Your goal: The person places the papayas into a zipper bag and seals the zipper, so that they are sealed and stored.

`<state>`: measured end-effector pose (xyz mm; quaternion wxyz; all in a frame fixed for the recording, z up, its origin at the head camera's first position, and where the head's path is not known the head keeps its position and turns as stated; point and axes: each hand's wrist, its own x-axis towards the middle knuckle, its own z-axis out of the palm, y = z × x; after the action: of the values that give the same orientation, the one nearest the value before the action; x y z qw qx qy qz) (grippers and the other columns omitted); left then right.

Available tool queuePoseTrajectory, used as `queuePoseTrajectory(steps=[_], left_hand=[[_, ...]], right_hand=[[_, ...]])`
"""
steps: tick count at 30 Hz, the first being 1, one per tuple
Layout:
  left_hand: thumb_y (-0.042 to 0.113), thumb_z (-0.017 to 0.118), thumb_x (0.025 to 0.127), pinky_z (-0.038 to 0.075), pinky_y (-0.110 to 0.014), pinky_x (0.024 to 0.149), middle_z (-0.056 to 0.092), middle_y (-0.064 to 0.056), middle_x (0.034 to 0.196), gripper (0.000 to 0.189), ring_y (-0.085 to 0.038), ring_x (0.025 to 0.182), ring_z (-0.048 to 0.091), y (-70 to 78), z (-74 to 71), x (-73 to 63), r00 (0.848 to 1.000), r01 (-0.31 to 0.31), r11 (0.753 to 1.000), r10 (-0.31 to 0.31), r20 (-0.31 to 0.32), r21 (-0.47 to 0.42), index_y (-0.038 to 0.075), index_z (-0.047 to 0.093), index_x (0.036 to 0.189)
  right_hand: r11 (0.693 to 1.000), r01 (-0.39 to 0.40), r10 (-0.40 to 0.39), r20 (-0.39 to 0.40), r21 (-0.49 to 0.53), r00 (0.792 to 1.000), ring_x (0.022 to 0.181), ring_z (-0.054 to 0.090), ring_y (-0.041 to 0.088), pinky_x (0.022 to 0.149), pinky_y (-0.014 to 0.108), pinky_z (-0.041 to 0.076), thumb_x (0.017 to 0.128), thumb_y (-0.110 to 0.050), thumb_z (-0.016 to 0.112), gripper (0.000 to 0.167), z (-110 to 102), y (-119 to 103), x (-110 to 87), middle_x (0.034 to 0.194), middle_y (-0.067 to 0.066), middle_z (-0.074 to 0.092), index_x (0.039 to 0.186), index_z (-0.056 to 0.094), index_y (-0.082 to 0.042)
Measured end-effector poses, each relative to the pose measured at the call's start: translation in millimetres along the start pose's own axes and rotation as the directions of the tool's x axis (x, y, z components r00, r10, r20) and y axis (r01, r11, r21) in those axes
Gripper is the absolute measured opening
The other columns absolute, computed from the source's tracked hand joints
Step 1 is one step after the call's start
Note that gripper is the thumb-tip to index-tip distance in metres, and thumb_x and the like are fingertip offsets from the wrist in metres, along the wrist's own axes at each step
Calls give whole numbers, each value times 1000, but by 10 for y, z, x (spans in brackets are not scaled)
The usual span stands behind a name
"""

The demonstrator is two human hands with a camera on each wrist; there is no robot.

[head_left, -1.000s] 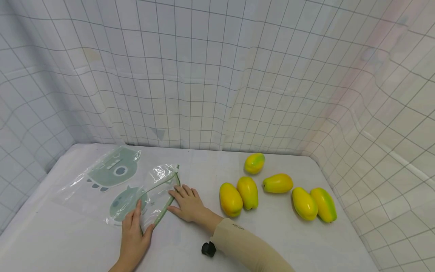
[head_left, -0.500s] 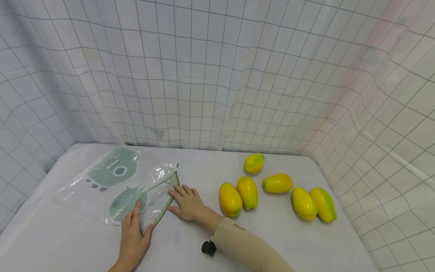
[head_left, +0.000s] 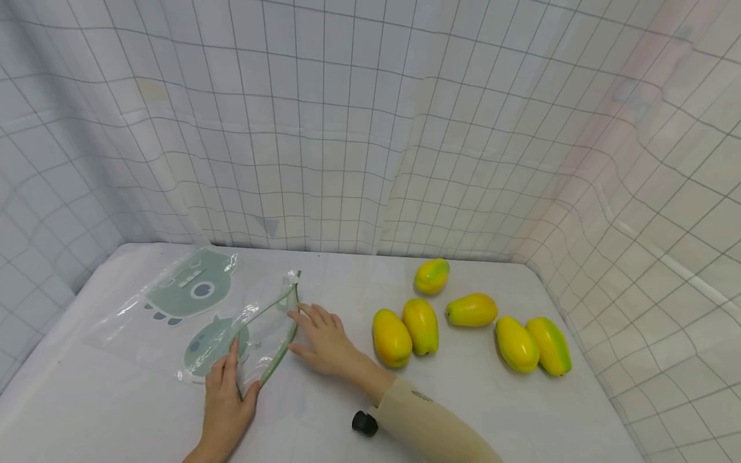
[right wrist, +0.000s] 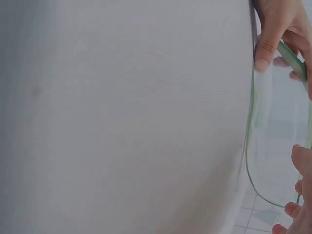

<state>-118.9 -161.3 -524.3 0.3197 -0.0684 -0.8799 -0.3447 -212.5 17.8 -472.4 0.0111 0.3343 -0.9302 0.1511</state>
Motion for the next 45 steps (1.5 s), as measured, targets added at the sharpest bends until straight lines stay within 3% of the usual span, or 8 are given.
queuePoseTrajectory(steps=[7,15,21,28,34,39,45], left_hand=[[-17,76,53,30,-48,78,39,-26,108,104,-41,97,36,-6,5,4,1000,8,1000,-8,-13,-7,-2,25,142],[-17,76,53,29,-48,79,40,-27,106,104,-42,98,36,-8,3,1,1000,9,1000,-9,-10,-15,-2,25,142],[-16,76,54,29,-48,78,39,-26,108,104,-41,97,36,-15,4,-9,1000,13,1000,-13,-2,-5,-1,24,142],[-16,76,54,29,-45,79,38,-26,108,104,-40,98,36,-37,11,-14,1000,10,1000,-10,3,-1,-1,24,142],[-15,76,55,28,-45,80,39,-26,107,103,-40,98,37,-36,14,-9,1000,-1,1000,1,-6,-1,0,25,142],[-15,76,55,28,-45,80,40,-26,107,102,-41,98,37,-42,15,-11,1000,-4,1000,4,-16,-4,0,26,142],[-15,77,54,28,-44,80,40,-26,107,103,-41,99,37,-53,18,-11,1000,4,1000,-4,-15,-6,1,25,143]], right_hand=[[990,-9,28,-133,139,991,136,20,25,103,51,24,93,-38,49,59,-242,79,-125,149,4,21,144,25,-20],[956,-37,124,-286,292,950,135,20,26,104,52,22,92,-33,52,61,-428,292,-386,148,8,22,143,24,-18],[907,-109,272,-369,406,889,134,22,28,105,54,19,91,-29,55,61,-497,490,-627,148,10,22,143,25,-17],[867,-153,393,-460,475,796,132,23,34,102,58,17,88,-24,59,63,-513,700,-895,147,13,24,141,28,-10],[823,-254,506,-454,507,734,133,21,34,100,63,11,89,-24,58,62,-508,838,-1092,146,14,26,141,29,-10],[809,-300,547,-459,506,701,131,23,37,99,65,14,88,-24,60,63,-467,920,-1205,144,20,28,139,30,-5],[785,-333,581,-434,523,688,132,21,39,101,62,14,86,-21,62,66,-401,965,-1280,144,22,25,139,29,-2]])
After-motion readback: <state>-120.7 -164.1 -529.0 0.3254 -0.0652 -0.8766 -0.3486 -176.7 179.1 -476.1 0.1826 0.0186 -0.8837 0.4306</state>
